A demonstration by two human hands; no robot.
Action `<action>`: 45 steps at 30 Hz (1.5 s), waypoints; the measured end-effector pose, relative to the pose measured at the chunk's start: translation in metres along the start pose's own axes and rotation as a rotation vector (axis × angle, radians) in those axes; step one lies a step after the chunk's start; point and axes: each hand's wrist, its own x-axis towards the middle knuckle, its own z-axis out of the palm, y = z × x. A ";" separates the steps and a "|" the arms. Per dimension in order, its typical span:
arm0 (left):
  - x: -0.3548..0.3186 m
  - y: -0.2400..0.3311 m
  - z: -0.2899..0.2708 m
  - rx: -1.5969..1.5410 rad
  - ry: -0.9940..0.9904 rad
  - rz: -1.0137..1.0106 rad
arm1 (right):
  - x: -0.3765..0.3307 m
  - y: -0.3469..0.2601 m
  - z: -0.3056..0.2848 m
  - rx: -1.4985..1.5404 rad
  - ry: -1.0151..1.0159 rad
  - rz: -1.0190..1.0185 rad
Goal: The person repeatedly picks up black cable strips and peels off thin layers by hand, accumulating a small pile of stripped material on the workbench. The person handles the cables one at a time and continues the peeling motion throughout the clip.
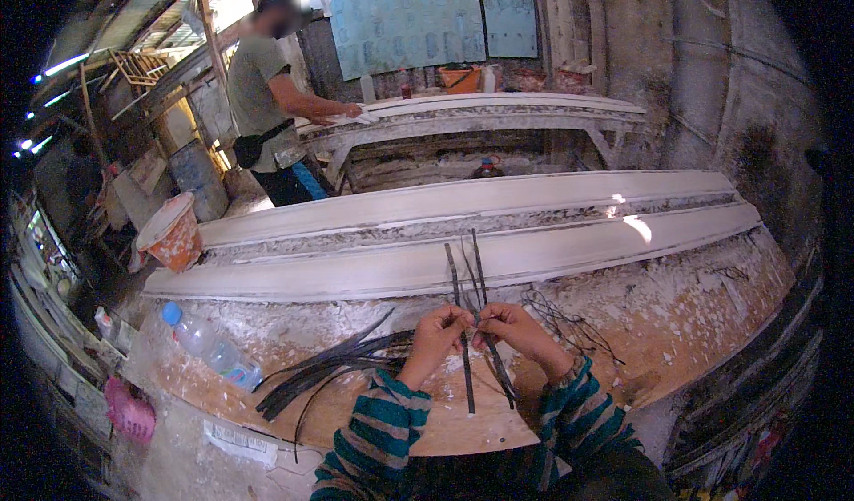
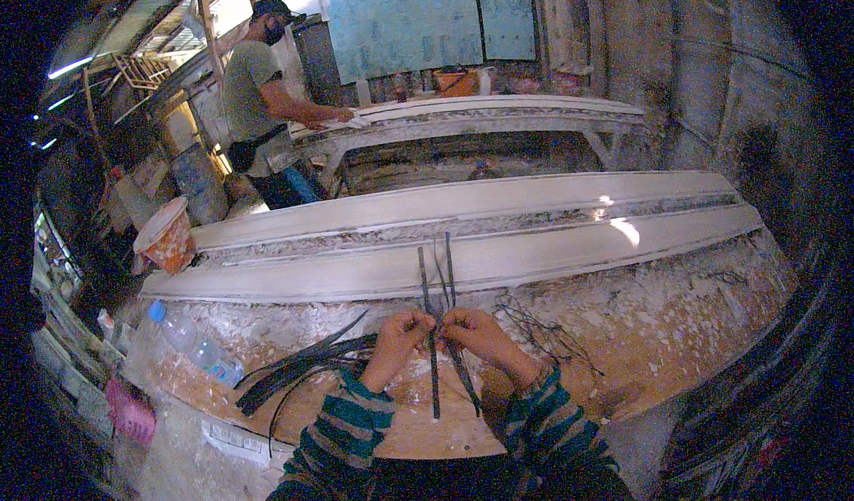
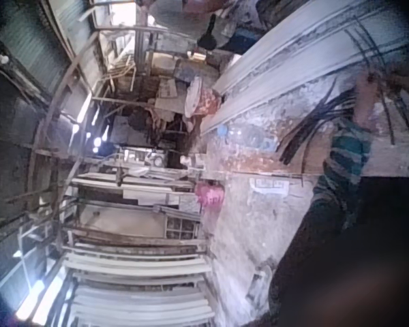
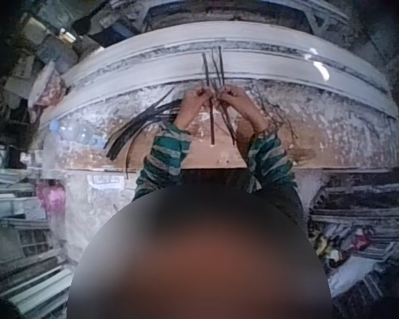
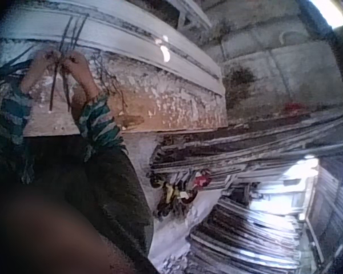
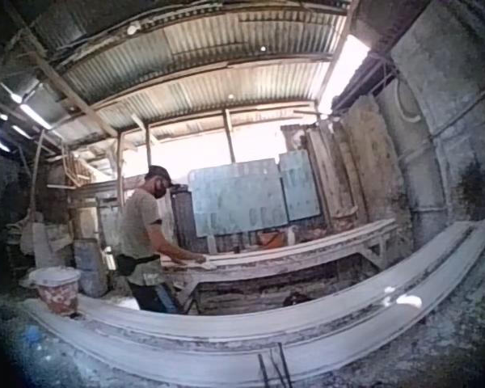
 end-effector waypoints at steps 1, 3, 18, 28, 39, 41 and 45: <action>0.000 0.000 0.000 -0.001 0.022 0.019 | -0.001 -0.001 0.003 0.032 0.009 0.023; 0.001 -0.001 0.002 -0.004 0.068 0.063 | -0.001 -0.006 0.006 0.128 0.046 0.086; 0.015 -0.006 -0.030 0.225 0.446 0.257 | -0.008 -0.018 -0.013 -0.065 0.052 0.166; 0.014 -0.001 -0.055 0.174 0.537 0.243 | -0.008 -0.020 -0.030 0.098 0.217 0.057; 0.011 0.009 -0.090 0.000 0.709 0.239 | -0.005 -0.016 -0.041 0.290 0.314 -0.083; 0.011 0.006 -0.090 -0.055 0.695 0.245 | -0.004 -0.013 -0.042 0.311 0.280 -0.086; 0.014 -0.001 -0.096 -0.019 0.804 0.233 | -0.005 -0.013 -0.047 0.415 0.345 -0.177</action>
